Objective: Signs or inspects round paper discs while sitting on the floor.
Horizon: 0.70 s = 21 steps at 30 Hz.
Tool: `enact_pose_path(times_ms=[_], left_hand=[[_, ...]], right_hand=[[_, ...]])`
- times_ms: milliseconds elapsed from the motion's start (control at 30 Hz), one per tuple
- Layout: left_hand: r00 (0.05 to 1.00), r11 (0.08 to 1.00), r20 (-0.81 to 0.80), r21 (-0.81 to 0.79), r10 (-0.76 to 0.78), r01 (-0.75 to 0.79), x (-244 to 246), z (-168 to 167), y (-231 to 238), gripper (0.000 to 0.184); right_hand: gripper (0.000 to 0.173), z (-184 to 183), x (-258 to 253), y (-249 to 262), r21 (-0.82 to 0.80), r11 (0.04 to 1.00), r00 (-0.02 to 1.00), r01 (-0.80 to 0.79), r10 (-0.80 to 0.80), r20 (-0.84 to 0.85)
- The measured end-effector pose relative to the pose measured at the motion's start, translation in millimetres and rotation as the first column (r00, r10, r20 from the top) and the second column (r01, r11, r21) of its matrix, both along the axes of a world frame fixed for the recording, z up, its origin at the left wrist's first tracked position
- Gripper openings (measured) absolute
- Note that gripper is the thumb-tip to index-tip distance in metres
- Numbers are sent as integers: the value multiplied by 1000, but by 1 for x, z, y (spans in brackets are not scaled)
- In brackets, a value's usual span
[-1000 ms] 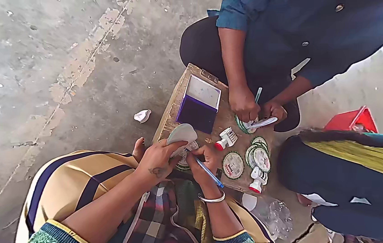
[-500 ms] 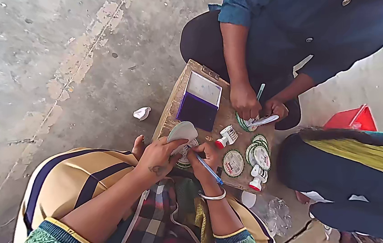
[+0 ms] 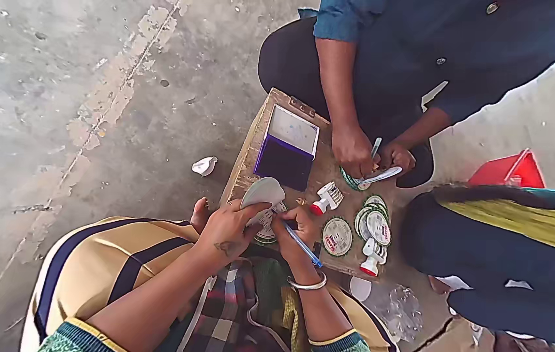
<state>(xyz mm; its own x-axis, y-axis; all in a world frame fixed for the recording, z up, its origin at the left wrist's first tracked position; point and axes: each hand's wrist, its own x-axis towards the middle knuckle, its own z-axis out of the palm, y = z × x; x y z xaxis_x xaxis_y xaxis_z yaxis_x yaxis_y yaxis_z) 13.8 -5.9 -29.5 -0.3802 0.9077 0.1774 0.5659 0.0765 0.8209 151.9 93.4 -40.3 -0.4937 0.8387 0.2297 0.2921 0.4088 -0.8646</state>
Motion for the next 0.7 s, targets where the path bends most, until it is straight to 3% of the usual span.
enact_pose_path(times_ms=[467,533,600,700], left_hand=[[998,999,-33,13,-52,53,-2,-2,-3,37],[995,995,-27,1,-101,101,-3,0,-3,46],[991,992,-59,0,-124,124,-6,1,-2,49],[987,989,-66,-8,-150,149,-8,3,-3,52]], right_hand=[[8,0,0,-2,1,1000,1000,13,-14,15],[6,-2,3,-3,-5,1000,994,29,-29,-101],[15,0,4,0,-42,999,971,34,-43,-235],[25,5,10,2,-202,979,940,27,-94,-327]])
